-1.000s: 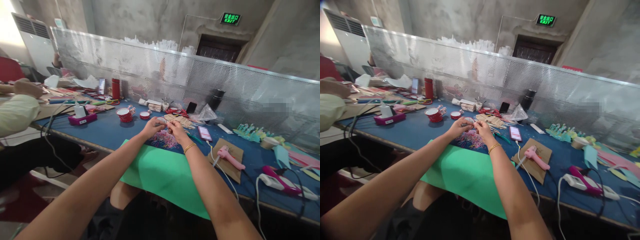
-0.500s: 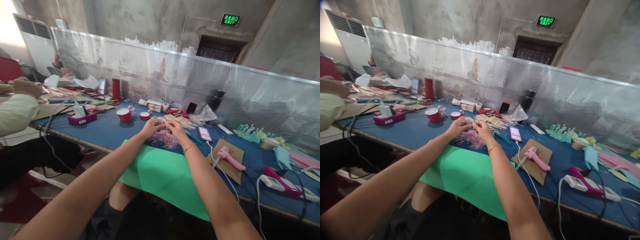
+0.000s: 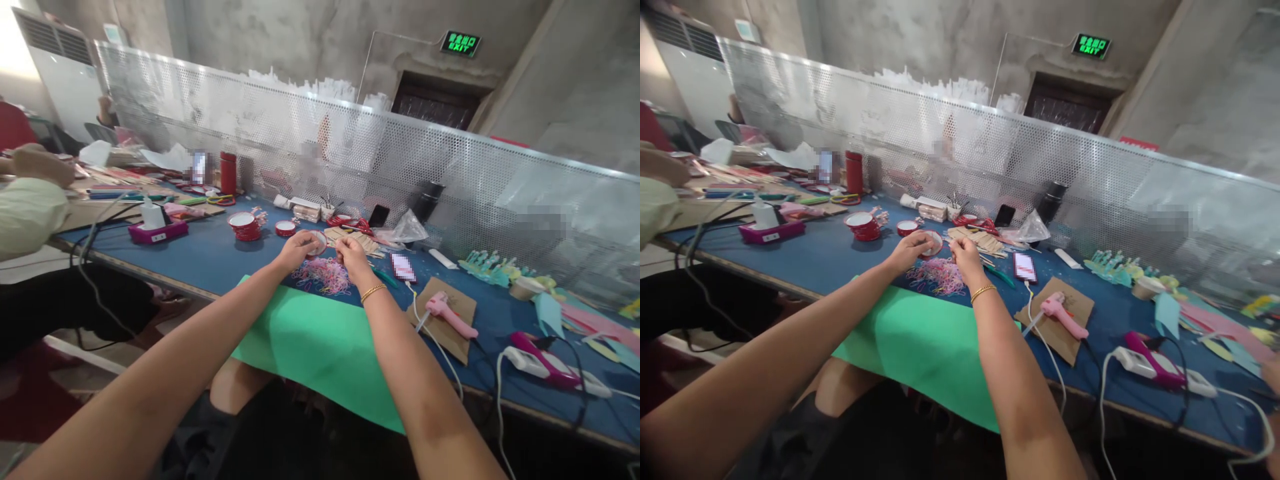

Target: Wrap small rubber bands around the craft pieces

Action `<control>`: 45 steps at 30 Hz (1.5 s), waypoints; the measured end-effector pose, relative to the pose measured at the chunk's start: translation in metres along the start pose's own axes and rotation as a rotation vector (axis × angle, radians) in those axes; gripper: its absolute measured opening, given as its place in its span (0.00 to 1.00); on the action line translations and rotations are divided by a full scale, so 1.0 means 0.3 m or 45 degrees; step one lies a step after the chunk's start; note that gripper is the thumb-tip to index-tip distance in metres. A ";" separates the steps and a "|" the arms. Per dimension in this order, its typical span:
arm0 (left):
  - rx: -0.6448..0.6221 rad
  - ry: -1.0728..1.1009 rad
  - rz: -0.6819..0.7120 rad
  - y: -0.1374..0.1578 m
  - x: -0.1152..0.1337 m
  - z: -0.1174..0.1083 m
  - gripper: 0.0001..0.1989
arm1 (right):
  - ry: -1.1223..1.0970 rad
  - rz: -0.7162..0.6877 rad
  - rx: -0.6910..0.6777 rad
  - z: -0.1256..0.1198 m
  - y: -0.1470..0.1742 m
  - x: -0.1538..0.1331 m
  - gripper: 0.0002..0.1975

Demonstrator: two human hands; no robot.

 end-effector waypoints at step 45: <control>-0.088 -0.123 0.031 0.003 -0.017 -0.001 0.12 | 1.171 -0.501 0.017 0.062 0.062 -0.126 0.05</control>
Point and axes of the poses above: each hand's wrist, its own y-axis away from the middle knuckle, its own z-axis out of the palm, x = y × z, the point moved 6 cm from there along -y, towards the middle knuckle, and after that the axes turned 10 degrees about -x, right-handed, at the moved point
